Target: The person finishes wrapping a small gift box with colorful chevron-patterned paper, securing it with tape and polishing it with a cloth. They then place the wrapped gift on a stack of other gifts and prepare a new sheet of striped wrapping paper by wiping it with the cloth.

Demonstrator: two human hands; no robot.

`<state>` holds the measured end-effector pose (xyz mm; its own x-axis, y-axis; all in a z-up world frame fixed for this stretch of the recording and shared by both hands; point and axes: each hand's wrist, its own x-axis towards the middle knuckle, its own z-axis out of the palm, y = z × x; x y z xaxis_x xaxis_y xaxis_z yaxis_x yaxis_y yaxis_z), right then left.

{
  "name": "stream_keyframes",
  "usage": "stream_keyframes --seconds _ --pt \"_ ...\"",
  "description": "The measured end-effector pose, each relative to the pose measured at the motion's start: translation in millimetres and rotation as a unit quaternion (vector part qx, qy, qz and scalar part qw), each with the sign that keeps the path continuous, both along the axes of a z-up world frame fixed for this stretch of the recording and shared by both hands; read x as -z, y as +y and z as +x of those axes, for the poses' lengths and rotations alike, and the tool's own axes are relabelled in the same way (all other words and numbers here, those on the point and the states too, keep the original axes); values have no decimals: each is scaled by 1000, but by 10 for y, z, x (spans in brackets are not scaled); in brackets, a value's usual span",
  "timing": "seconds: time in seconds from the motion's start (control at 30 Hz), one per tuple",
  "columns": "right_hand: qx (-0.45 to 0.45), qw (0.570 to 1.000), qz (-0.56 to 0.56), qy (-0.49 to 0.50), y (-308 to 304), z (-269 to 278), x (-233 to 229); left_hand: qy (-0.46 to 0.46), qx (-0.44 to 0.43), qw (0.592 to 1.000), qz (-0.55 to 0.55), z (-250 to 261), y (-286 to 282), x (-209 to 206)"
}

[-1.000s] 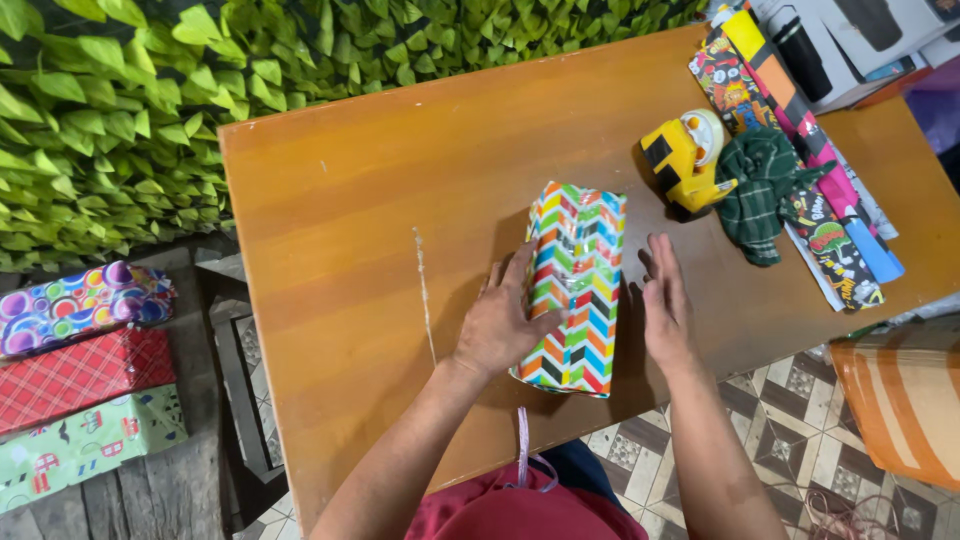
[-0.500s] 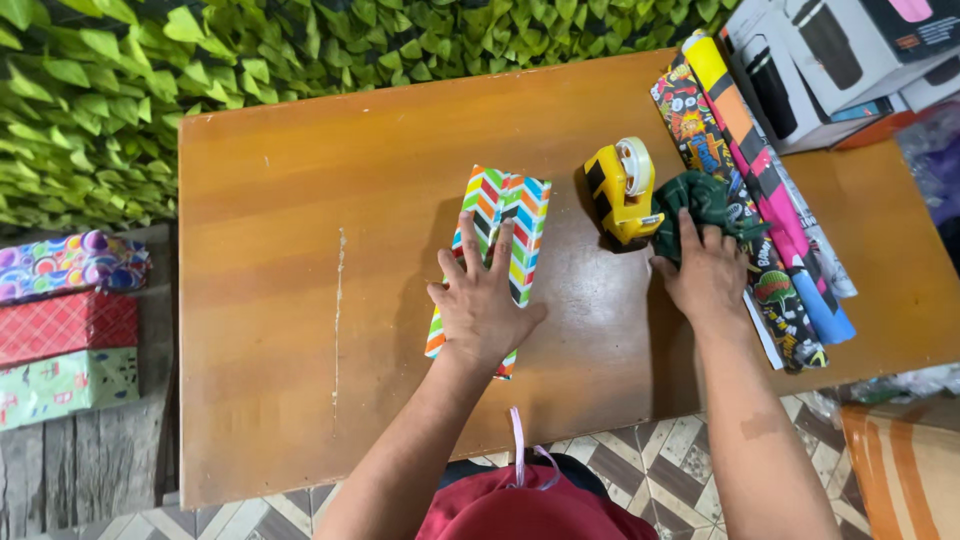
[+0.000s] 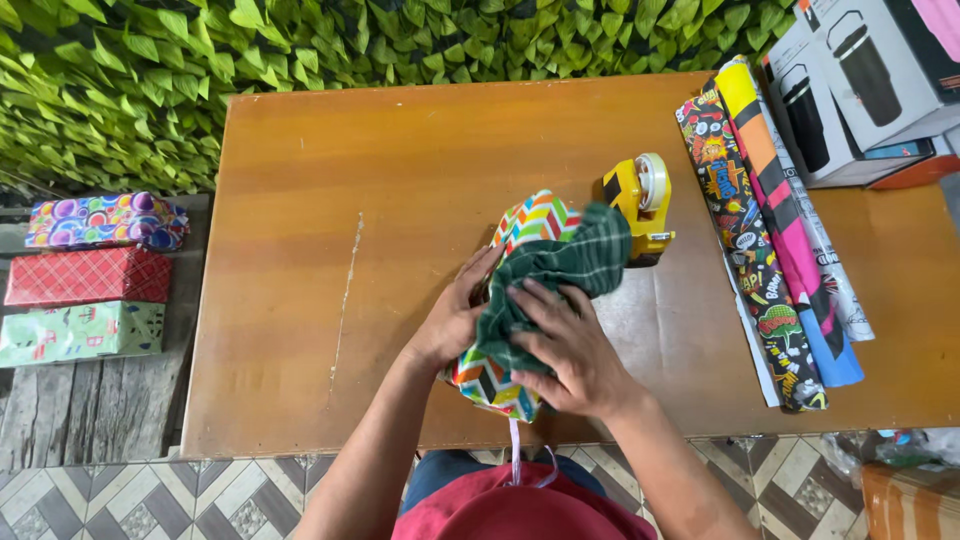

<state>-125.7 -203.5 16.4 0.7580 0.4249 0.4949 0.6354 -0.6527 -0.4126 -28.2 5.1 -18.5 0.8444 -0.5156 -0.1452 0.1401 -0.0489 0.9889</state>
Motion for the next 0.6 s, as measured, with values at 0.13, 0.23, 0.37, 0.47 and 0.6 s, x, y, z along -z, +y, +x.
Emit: stream_keyframes --seconds 0.13,0.23,0.37,0.47,0.6 --pt "139 990 14 33 -6 546 -30 96 29 994 -52 -26 248 58" --pt "281 923 240 109 -63 587 -140 52 -5 999 6 -62 280 30" --pt "151 987 31 -54 202 274 -180 -63 35 994 84 -80 389 -50" --pt "200 978 -28 -53 399 513 -31 -90 98 985 113 -96 449 -79" --pt "317 929 187 -29 139 817 -25 -22 28 998 55 -96 561 -130"
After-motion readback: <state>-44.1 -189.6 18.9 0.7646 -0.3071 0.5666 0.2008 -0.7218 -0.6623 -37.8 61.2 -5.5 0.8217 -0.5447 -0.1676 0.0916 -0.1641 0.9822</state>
